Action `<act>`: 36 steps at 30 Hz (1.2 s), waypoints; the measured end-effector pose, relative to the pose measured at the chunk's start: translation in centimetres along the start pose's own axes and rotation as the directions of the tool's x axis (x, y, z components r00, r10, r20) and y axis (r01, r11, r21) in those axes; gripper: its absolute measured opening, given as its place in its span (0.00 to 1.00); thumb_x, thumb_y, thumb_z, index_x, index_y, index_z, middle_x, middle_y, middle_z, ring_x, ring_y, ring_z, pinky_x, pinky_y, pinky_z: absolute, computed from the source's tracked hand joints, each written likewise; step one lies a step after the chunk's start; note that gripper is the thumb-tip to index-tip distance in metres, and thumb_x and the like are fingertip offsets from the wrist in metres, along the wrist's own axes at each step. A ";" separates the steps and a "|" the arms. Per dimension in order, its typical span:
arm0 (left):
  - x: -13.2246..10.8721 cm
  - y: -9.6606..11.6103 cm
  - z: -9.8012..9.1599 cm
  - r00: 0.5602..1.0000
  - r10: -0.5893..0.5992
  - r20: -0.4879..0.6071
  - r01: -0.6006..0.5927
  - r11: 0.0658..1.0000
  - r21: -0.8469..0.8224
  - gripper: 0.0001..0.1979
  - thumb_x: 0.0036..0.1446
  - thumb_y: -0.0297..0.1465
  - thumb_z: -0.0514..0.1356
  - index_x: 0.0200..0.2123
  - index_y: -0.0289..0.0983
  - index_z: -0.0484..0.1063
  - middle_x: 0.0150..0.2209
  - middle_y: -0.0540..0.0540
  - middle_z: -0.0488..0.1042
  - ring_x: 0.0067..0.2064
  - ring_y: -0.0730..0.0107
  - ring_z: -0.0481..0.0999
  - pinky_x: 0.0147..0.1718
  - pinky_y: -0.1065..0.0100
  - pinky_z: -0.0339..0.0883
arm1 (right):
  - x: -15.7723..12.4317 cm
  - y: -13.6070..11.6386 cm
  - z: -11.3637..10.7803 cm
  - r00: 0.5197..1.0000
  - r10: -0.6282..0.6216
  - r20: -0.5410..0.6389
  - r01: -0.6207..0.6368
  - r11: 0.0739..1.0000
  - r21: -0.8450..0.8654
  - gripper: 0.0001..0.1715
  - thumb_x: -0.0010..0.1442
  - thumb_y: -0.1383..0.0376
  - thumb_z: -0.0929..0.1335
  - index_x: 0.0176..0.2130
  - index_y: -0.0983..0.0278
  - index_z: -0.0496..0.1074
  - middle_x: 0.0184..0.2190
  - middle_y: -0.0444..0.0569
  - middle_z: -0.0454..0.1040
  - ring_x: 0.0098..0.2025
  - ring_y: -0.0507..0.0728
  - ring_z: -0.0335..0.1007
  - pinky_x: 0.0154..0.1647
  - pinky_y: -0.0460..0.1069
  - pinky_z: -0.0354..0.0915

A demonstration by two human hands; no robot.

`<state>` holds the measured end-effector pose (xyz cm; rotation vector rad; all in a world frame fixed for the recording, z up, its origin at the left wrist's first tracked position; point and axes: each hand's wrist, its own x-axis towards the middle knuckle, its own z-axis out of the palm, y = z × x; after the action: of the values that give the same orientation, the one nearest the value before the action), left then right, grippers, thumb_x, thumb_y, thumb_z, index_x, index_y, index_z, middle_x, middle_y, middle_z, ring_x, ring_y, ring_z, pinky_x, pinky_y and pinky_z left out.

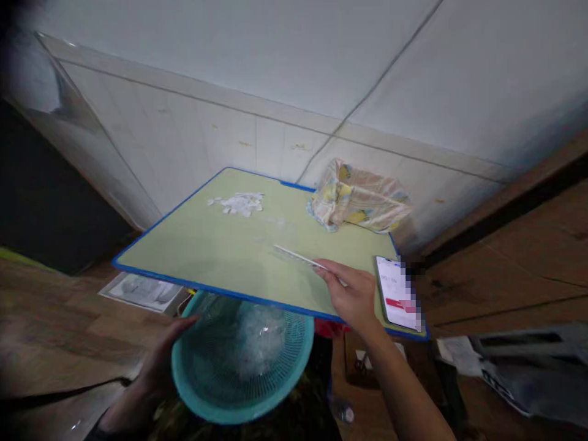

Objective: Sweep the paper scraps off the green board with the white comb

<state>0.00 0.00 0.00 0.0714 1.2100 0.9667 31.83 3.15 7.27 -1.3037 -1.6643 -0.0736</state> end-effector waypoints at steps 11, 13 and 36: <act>-0.4 0.0 0.5 1.000 -0.016 0.001 0.016 1.000 -0.017 0.11 0.60 0.23 0.58 0.41 0.28 0.80 0.23 0.42 0.84 0.26 0.56 0.84 0.31 0.60 0.81 | 1.4 1.2 0.7 0.998 0.018 0.063 -0.022 0.997 0.078 0.07 0.60 0.65 0.72 0.38 0.56 0.83 0.35 0.43 0.84 0.36 0.58 0.83 0.36 0.47 0.77; -0.2 -0.1 0.4 0.999 -0.019 0.028 0.019 1.000 -0.013 0.10 0.59 0.23 0.59 0.40 0.28 0.80 0.23 0.42 0.84 0.27 0.55 0.85 0.32 0.59 0.81 | 1.3 0.9 0.1 0.998 0.009 0.062 -0.015 0.996 0.084 0.07 0.60 0.66 0.73 0.38 0.56 0.83 0.35 0.43 0.84 0.35 0.57 0.83 0.36 0.47 0.76; -0.1 0.0 0.2 0.997 -0.051 0.051 0.050 0.999 0.006 0.09 0.60 0.25 0.59 0.35 0.30 0.80 0.25 0.41 0.85 0.27 0.57 0.84 0.32 0.61 0.80 | 0.0 -0.2 -1.6 0.986 -0.055 0.160 0.037 0.993 0.116 0.12 0.59 0.70 0.73 0.39 0.53 0.83 0.36 0.39 0.84 0.34 0.54 0.83 0.36 0.44 0.76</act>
<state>0.17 0.00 0.16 0.0683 1.1617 0.9129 32.69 2.17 8.21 -1.2127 -1.8101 0.1004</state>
